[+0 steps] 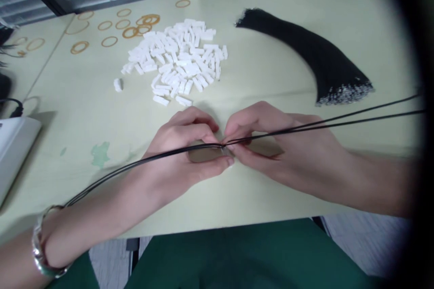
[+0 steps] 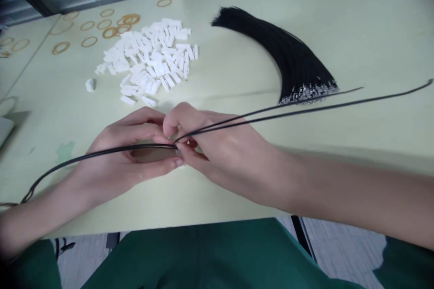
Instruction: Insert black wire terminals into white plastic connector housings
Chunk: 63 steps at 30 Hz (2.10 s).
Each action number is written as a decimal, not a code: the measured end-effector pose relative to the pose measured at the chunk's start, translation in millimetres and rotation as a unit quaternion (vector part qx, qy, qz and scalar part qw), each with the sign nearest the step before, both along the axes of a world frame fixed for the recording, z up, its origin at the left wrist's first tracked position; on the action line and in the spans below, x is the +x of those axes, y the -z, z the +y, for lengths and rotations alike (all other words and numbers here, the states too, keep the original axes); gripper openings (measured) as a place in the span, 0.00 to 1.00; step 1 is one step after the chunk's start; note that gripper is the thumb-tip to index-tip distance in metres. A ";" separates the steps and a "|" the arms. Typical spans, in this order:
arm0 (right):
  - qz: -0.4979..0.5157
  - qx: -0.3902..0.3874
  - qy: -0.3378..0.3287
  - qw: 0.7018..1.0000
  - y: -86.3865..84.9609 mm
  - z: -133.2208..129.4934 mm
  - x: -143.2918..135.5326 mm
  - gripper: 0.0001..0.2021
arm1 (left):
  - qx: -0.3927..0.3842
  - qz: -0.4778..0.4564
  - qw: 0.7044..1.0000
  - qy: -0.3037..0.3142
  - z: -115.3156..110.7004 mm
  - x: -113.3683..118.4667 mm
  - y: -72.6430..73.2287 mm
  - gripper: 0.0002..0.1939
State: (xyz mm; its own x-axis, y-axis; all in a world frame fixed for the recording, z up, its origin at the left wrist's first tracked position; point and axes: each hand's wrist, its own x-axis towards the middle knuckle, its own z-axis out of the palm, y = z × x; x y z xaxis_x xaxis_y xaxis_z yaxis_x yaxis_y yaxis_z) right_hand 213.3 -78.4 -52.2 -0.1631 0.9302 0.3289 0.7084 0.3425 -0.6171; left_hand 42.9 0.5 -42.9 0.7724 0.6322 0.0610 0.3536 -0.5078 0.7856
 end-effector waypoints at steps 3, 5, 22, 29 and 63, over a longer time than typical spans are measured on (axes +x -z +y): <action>0.010 -0.017 -0.016 1.000 -0.7 1.0 -0.3 0.09 | -0.004 -0.010 1.000 0.004 -0.3 0.7 0.3 0.04; 0.014 -0.019 -0.019 1.000 -0.3 1.8 -0.6 0.08 | -0.005 -0.010 1.000 0.002 -0.6 1.3 0.3 0.04; 0.254 -0.142 0.019 0.956 -2.3 8.5 -4.4 0.08 | 0.017 0.026 0.999 -0.017 -3.7 2.2 -3.3 0.05; 0.269 -0.160 0.046 0.949 -4.9 9.3 -5.4 0.08 | 0.006 0.027 0.999 -0.023 -4.4 3.2 -4.0 0.06; 0.284 -0.053 0.066 0.955 -21.3 8.4 17.1 0.03 | 0.008 0.035 0.999 -0.008 -2.0 2.7 -0.9 0.05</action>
